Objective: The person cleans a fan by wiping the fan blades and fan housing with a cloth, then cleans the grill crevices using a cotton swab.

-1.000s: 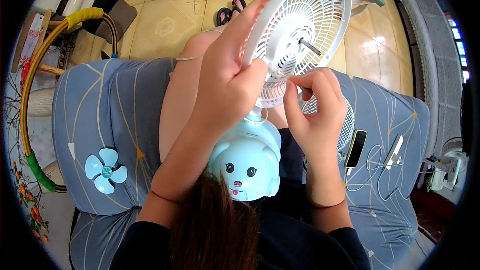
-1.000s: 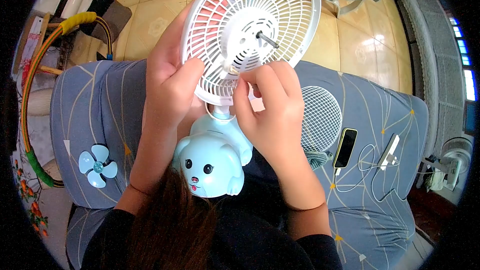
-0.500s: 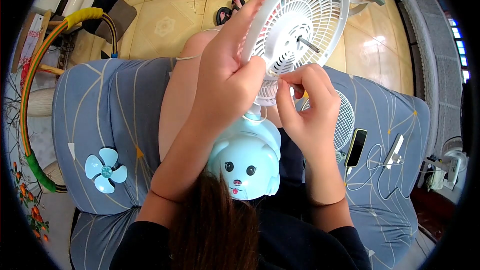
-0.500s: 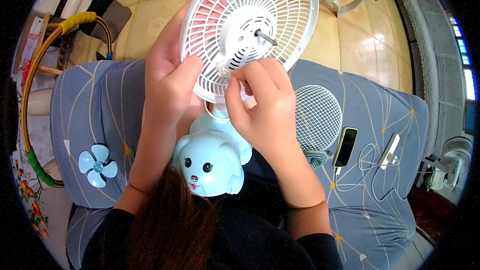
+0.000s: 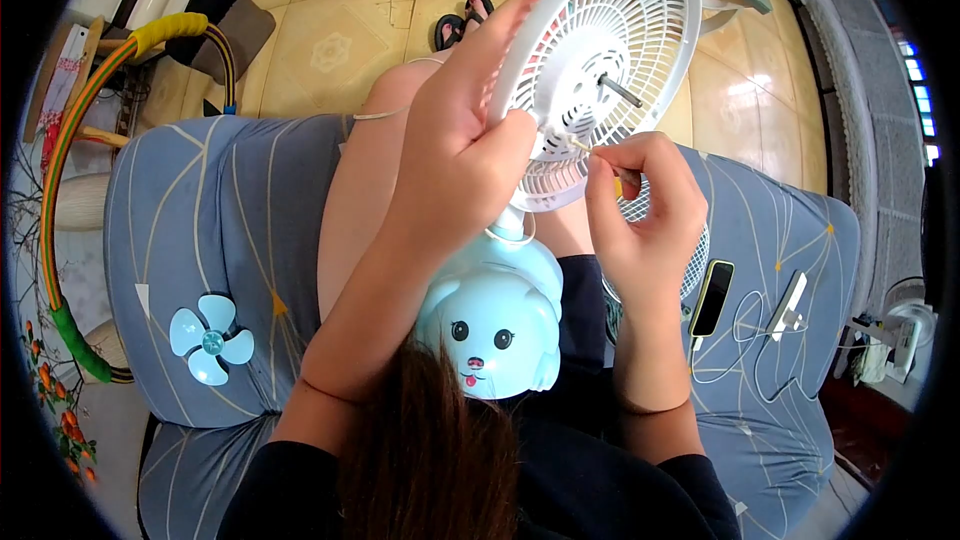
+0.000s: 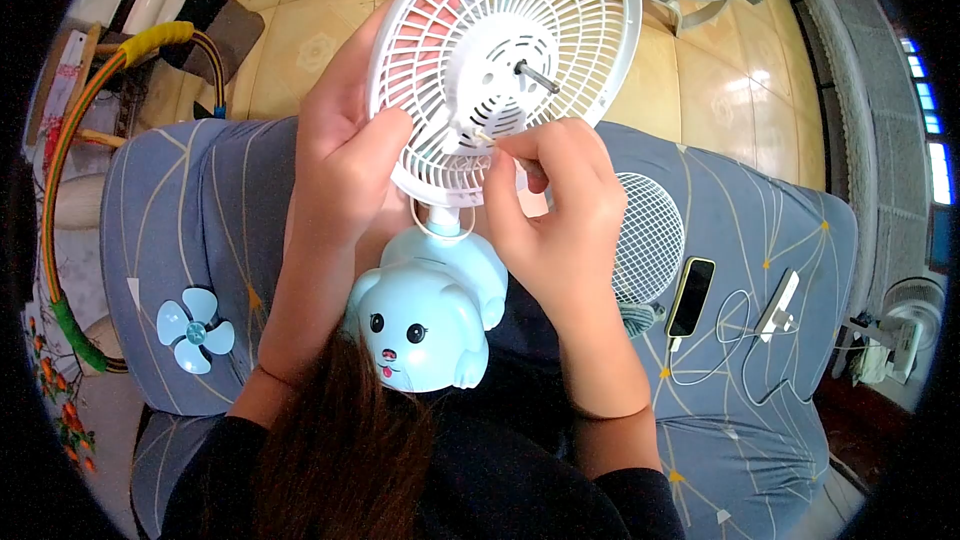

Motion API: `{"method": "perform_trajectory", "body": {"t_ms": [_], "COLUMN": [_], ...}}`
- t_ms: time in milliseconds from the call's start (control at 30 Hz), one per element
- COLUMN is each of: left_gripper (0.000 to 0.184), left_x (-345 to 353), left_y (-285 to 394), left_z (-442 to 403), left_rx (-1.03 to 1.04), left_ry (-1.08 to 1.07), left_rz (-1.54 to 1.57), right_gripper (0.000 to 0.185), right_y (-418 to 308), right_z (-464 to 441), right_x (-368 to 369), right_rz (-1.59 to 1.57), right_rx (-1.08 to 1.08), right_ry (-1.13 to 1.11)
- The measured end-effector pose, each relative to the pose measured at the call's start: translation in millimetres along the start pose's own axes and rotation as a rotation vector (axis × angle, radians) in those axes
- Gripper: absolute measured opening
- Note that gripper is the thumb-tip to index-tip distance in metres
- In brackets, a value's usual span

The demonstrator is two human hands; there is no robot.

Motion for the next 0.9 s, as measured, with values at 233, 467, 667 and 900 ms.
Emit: {"method": "perform_trajectory", "body": {"t_ms": [233, 467, 667, 900], "left_gripper": [0.066, 0.065, 0.066, 0.067], "left_x": [-0.5, -0.2, -0.6, 0.5], "left_y": [-0.2, 3.8, 3.0, 4.0], "left_z": [0.4, 1.0, 0.6, 0.4], "left_rx": [-0.018, -0.037, -0.011, -0.019], "left_ry": [0.009, 0.026, 0.002, -0.002], "left_rz": [0.018, 0.048, -0.006, 0.012], "right_gripper": [0.007, 0.007, 0.008, 0.008], "right_y": [-1.8, -2.1, -0.6, -2.4], "right_z": [1.6, -1.7, -2.0, -1.2], "right_x": [0.5, 3.2, 1.6, 6.3], "right_rz": [-0.058, -0.029, -0.069, -0.035], "right_rx": [0.035, 0.053, 0.083, 0.035], "right_ry": [-0.057, -0.043, -0.04, -0.078]}}
Point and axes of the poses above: each hand's wrist, its own z-axis away from the middle knuckle, its own x-axis out of the palm, y = z × x, the point moved 1 cm from there along -z, towards the middle knuckle, and after that the axes turned 8 degrees about x, right-handed, at the moved point
